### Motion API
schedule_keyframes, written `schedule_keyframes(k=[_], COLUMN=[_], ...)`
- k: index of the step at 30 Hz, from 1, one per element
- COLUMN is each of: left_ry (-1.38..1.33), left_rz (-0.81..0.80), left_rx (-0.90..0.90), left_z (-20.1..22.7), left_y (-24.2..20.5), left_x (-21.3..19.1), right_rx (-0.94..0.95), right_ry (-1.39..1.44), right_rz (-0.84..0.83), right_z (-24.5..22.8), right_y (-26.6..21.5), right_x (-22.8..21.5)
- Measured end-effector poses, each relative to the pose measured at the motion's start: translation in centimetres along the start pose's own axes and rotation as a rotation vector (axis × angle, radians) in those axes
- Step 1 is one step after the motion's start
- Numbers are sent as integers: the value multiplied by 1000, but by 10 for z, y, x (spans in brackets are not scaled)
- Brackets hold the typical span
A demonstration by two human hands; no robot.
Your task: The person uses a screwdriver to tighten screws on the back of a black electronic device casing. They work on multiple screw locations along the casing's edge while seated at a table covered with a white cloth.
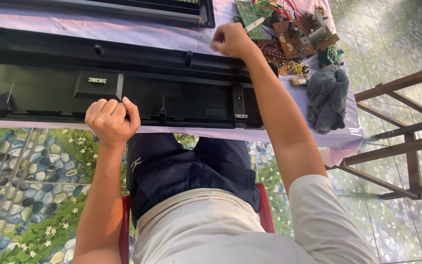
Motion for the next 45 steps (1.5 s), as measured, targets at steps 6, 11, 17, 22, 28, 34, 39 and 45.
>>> schedule_keyframes(k=[6, 11, 17, 22, 28, 34, 39, 45], left_ry=[8, 3, 16, -8, -48, -41, -20, -35], left_rz=[-21, -73, -60, 38, 35, 59, 73, 71], left_rx=[-16, -38, -52, -38, -90, -146, -172, -180], left_z=[-7, -8, -9, -13, -17, -17, -19, -19], left_y=[2, 2, 3, -3, -3, -6, -8, -8], left_x=[13, 19, 19, 21, 24, 22, 23, 23], right_rx=[-293, -454, -316, -321, -251, -225, -228, -241], right_ry=[85, 324, 449, 430, 349, 321, 346, 302], right_rz=[528, 518, 572, 754, 881, 1000, 1072, 1079], right_z=[-65, -139, -146, -126, -119, -117, -116, -116], right_y=[-60, -171, -245, -270, -271, -283, -289, -287], right_x=[-114, -148, -120, -95, -75, -67, -68, -63])
Point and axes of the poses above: each hand's wrist, its own y-axis towards the middle knuckle, its own x-axis out of the palm, z = x × y, the point moved 9 cm from there along y, towards the middle knuckle, and after that the axes turned 10 degrees about y, right-handed, at the moved point
